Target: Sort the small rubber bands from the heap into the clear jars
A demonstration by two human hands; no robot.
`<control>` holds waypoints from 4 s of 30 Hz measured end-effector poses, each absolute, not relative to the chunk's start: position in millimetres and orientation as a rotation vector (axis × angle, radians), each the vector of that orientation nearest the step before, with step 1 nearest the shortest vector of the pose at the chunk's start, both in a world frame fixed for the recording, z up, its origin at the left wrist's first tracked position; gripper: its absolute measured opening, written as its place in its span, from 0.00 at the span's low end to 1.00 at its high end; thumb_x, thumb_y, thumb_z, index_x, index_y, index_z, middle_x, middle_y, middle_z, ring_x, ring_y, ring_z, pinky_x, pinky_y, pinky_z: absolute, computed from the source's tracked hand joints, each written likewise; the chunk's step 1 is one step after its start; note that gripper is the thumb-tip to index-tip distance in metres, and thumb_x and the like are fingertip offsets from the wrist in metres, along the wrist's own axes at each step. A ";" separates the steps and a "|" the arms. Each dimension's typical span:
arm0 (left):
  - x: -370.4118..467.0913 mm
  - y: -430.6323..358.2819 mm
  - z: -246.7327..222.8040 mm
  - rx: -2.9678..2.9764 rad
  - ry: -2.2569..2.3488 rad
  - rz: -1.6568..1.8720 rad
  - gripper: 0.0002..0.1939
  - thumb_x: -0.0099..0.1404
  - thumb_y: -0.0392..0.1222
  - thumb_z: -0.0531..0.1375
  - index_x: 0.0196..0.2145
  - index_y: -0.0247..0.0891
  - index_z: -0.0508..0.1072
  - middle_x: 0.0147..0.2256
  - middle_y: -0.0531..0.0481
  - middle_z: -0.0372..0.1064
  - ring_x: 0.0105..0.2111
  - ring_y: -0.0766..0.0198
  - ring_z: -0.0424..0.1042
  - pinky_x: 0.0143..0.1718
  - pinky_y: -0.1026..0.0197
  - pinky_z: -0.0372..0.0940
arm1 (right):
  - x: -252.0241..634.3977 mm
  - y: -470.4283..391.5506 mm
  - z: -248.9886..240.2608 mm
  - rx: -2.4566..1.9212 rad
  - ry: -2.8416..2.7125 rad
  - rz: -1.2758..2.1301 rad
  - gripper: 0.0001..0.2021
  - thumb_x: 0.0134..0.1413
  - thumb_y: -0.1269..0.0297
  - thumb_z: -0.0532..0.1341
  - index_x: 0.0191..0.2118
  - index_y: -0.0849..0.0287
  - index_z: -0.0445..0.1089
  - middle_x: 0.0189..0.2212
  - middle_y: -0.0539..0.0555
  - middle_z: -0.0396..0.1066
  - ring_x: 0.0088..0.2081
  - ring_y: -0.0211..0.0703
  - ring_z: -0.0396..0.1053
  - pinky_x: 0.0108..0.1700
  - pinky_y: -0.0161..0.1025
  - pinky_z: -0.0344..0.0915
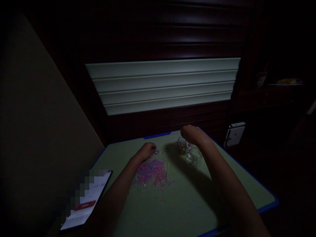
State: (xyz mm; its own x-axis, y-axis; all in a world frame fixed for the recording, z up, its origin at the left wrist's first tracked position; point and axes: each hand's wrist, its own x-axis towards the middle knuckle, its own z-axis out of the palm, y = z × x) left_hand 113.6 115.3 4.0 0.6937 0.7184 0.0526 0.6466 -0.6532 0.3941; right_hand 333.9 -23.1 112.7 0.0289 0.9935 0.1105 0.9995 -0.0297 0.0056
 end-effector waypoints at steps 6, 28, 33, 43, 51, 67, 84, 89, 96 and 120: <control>113.4 110.0 8.3 2.607 1.042 0.312 0.08 0.61 0.36 0.53 0.36 0.33 0.70 0.37 0.45 0.67 0.39 0.62 0.66 0.42 0.59 0.60 | 335.4 -20.6 109.5 -2.188 -2.146 -0.133 0.10 0.48 0.71 0.52 0.31 0.62 0.71 0.30 0.58 0.72 0.29 0.36 0.67 0.30 0.29 0.54; 117.6 100.9 6.0 2.690 1.093 0.363 0.09 0.54 0.32 0.55 0.32 0.36 0.73 0.34 0.45 0.71 0.37 0.61 0.68 0.38 0.64 0.59 | 333.8 -19.0 104.8 -2.172 -2.181 -0.145 0.09 0.49 0.71 0.53 0.32 0.62 0.71 0.30 0.58 0.72 0.30 0.36 0.68 0.30 0.30 0.55; 116.7 102.4 10.2 2.688 1.060 0.407 0.10 0.54 0.31 0.54 0.31 0.36 0.73 0.34 0.46 0.71 0.36 0.62 0.68 0.37 0.65 0.59 | 334.4 -17.4 104.1 -2.158 -2.191 -0.134 0.10 0.49 0.71 0.52 0.32 0.62 0.71 0.29 0.58 0.72 0.29 0.36 0.68 0.30 0.30 0.55; 117.0 102.3 24.4 2.704 0.938 0.531 0.08 0.54 0.31 0.53 0.28 0.34 0.73 0.29 0.48 0.71 0.31 0.64 0.68 0.33 0.66 0.59 | 336.0 -15.3 100.1 -2.092 -2.186 -0.157 0.09 0.48 0.70 0.53 0.30 0.62 0.71 0.28 0.59 0.72 0.28 0.38 0.68 0.27 0.32 0.54; 119.1 88.6 50.6 2.714 0.811 0.712 0.08 0.55 0.33 0.54 0.28 0.34 0.73 0.29 0.47 0.71 0.30 0.64 0.68 0.32 0.65 0.59 | 318.3 -17.7 106.8 -1.839 -2.250 -0.098 0.09 0.49 0.68 0.53 0.28 0.60 0.70 0.26 0.54 0.71 0.26 0.35 0.66 0.27 0.30 0.53; 108.0 51.6 110.4 2.573 0.580 1.126 0.05 0.55 0.33 0.55 0.30 0.36 0.71 0.30 0.50 0.70 0.31 0.66 0.68 0.33 0.65 0.61 | 295.2 -33.1 122.2 -1.435 -2.129 -0.048 0.07 0.51 0.68 0.52 0.29 0.61 0.67 0.25 0.51 0.68 0.26 0.34 0.63 0.28 0.32 0.55; 108.9 40.6 122.5 2.427 0.609 1.312 0.04 0.56 0.37 0.57 0.28 0.36 0.72 0.28 0.51 0.70 0.29 0.68 0.68 0.30 0.67 0.62 | 272.9 -44.1 131.0 -1.319 -2.035 -0.084 0.11 0.53 0.58 0.54 0.35 0.60 0.67 0.30 0.52 0.68 0.31 0.36 0.64 0.33 0.34 0.58; 109.5 36.7 125.2 2.420 0.627 1.309 0.03 0.55 0.36 0.58 0.28 0.36 0.71 0.28 0.51 0.70 0.29 0.68 0.68 0.31 0.65 0.62 | 271.8 -42.0 129.4 -1.331 -2.035 -0.098 0.11 0.52 0.58 0.55 0.36 0.60 0.66 0.31 0.53 0.68 0.32 0.36 0.64 0.34 0.34 0.58; 110.1 36.4 125.0 2.429 0.583 1.288 0.03 0.55 0.35 0.58 0.29 0.36 0.72 0.28 0.51 0.70 0.28 0.68 0.68 0.30 0.66 0.62 | 273.5 -40.8 129.1 -1.333 -2.032 -0.136 0.11 0.54 0.59 0.53 0.37 0.61 0.66 0.30 0.53 0.67 0.30 0.35 0.63 0.32 0.34 0.58; 111.1 33.4 124.0 2.457 0.532 1.205 0.03 0.56 0.34 0.57 0.28 0.36 0.71 0.29 0.51 0.70 0.30 0.67 0.68 0.33 0.64 0.62 | 277.4 -33.5 124.1 -1.285 -1.996 -0.255 0.08 0.51 0.70 0.53 0.36 0.59 0.67 0.33 0.52 0.68 0.34 0.36 0.64 0.36 0.33 0.59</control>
